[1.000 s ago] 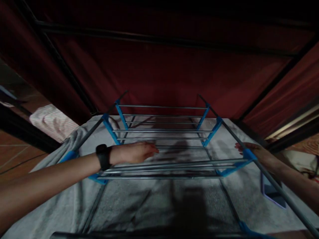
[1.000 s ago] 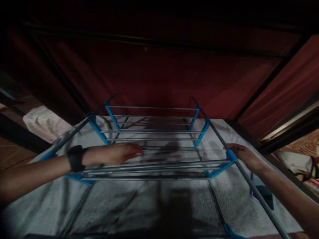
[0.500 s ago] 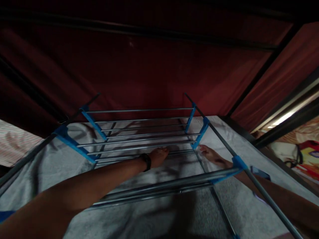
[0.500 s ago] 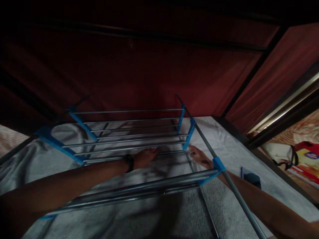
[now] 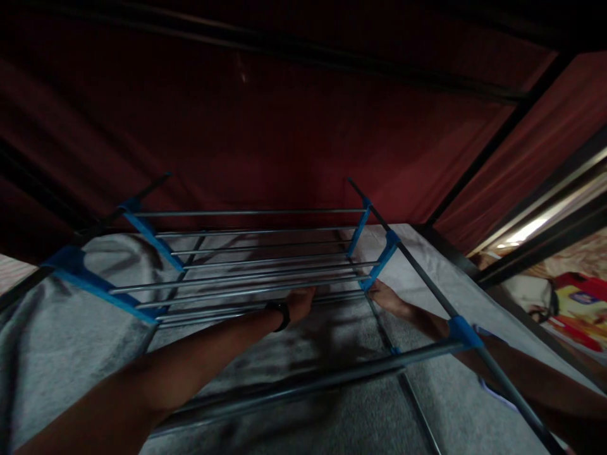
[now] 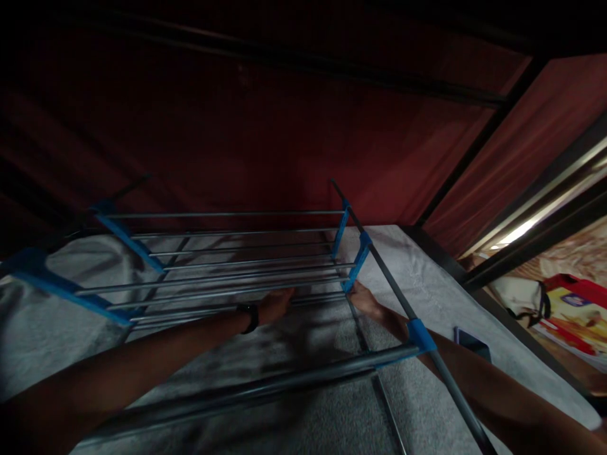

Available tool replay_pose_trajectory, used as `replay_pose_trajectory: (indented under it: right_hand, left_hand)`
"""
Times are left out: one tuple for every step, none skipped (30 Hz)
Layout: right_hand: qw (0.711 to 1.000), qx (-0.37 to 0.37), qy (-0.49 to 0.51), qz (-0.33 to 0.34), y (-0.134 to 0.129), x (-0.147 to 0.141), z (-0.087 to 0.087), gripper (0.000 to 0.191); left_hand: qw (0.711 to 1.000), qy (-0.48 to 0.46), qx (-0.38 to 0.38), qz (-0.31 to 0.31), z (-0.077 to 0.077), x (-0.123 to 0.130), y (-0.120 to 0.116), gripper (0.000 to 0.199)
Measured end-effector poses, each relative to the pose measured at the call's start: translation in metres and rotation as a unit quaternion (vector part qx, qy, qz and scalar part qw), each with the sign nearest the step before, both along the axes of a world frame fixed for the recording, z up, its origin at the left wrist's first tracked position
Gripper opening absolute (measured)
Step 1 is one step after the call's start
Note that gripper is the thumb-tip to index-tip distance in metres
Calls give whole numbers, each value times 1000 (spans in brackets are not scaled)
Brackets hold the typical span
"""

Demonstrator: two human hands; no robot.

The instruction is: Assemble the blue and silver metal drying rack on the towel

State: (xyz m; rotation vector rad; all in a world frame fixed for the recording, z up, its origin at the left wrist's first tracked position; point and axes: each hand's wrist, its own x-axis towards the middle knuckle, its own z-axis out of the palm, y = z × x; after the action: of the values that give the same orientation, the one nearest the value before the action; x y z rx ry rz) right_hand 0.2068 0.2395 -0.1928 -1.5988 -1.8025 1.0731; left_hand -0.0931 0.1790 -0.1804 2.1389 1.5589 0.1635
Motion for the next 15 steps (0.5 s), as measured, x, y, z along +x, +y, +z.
replay_pose_trajectory:
  right_hand:
    - [1000, 0, -1, -5, -1, -1, 0, 28]
    - [1000, 1, -1, -9, -2, -1, 0, 30]
    - [1000, 2, -1, -12, -3, -2, 0, 33]
    - [1000, 2, -2, -15, -4, -3, 0, 35]
    - [1000, 3, -3, -17, -4, -3, 0, 36]
    - [1000, 4, -5, -20, -5, -4, 1, 37]
    - [1000, 6, -7, -22, -5, -5, 1, 36]
    - [1000, 7, -9, -24, -5, -6, 1, 35]
    - [1000, 9, -11, -24, -5, -7, 1, 33]
    - [1000, 10, -14, -24, -4, -7, 1, 31]
    - [1000, 10, -16, -23, -3, -7, 1, 29]
    - [1000, 9, -20, -22, -2, -7, 1, 27]
    - [999, 8, -24, -20, -1, -7, 1, 25]
    - [999, 6, -30, -19, 0, -6, 1, 24]
    - [999, 4, -35, -19, 2, -5, 1, 22]
  left_hand:
    - [1000, -8, -5, 11, -3, 1, 2, 34]
    - [1000, -16, -10, 19, -5, 1, 3, 34]
    - [999, -26, -15, 23, -8, 1, 4, 33]
    - [999, -35, -19, 25, -10, 1, 5, 33]
    - [998, -44, -24, 25, -13, 1, 6, 34]
    - [998, -53, -29, 24, -15, 0, 7, 36]
    - [997, -61, -33, 23, -17, -1, 7, 39]
    - [997, -68, -37, 23, -19, -2, 8, 43]
    - [996, -74, -39, 24, -20, -3, 9, 47]
    - [996, -78, -41, 26, -21, -3, 9, 51]
    - [995, -83, -41, 27, -22, -4, 10, 53]
    - [995, -87, -41, 28, -22, -5, 10, 55]
    - [995, -91, -40, 27, -23, -5, 11, 56]
    - [994, -95, -39, 25, -23, -6, 11, 56]
    - [994, -100, -37, 21, -22, -6, 11, 56]
